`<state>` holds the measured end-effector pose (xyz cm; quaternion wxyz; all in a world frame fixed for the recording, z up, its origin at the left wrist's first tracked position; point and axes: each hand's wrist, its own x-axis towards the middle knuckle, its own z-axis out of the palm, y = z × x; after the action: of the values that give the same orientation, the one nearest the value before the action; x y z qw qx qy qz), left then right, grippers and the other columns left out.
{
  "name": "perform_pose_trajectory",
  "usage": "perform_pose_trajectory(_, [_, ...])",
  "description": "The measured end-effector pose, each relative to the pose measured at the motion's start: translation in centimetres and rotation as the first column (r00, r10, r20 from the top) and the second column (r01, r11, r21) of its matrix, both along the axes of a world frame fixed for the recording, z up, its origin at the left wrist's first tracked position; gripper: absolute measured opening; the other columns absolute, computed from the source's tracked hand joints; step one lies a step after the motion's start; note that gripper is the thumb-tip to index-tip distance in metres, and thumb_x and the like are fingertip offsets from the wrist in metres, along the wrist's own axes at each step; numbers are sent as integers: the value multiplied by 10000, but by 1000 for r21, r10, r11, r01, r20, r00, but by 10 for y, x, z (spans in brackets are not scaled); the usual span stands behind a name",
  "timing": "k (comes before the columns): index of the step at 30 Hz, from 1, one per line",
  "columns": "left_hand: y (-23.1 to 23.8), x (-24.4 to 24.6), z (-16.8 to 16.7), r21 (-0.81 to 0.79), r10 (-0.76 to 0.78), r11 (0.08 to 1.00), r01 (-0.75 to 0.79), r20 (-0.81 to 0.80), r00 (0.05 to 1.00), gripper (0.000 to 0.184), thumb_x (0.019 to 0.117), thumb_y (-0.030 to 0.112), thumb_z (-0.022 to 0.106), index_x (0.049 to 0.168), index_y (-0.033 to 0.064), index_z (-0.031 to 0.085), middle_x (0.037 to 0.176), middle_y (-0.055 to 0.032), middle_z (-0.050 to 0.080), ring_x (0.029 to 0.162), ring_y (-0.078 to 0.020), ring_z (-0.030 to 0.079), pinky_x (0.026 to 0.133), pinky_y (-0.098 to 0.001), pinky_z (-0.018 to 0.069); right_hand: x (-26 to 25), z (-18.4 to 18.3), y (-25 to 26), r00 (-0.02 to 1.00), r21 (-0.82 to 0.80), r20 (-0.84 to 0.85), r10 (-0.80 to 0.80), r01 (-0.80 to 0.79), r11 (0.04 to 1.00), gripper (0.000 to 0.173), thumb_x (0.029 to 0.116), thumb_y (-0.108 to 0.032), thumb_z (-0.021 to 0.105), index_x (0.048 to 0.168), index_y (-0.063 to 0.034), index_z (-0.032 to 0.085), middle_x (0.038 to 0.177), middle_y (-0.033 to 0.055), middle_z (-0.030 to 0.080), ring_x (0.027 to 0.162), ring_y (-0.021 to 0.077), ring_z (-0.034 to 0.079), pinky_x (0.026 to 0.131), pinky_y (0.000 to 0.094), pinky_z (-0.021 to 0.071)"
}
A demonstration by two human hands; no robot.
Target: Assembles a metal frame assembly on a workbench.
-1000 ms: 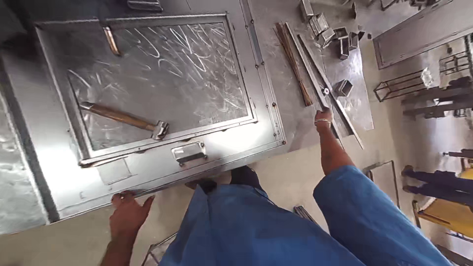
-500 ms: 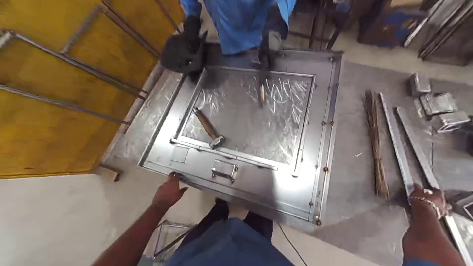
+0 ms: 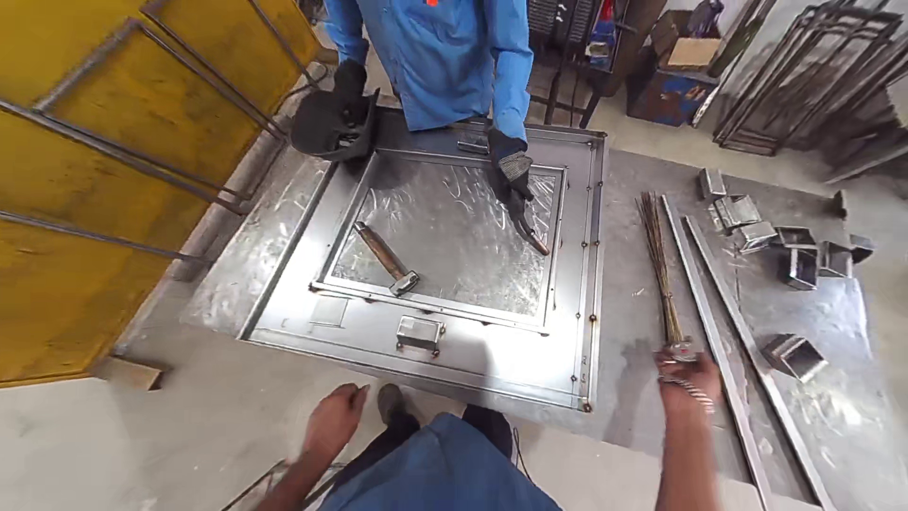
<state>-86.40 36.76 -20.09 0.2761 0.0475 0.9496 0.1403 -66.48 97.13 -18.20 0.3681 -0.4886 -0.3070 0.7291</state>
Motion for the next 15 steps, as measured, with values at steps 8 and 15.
perform_pose_trajectory(8, [60,-1,64,700,-156,570,-430,606,780,363,1106,261,442,1260,-14,623,924,-77,714,733,-144,681,690,-318,592,-85,28,-371,405,475,491,772,-866,153,359,1050,-127,503,1308,78,647,1271,207,671,1104,196,681,976,338,568])
perform_pose_trajectory(15, [-79,-26,70,681,-104,349,-643,710,696,157,1040,155,593,1100,11,616,845,-42,693,687,-121,665,648,-280,574,-125,35,-521,315,598,630,710,-780,-184,435,1053,-203,518,1362,87,615,1389,280,605,1283,326,622,1103,401,505])
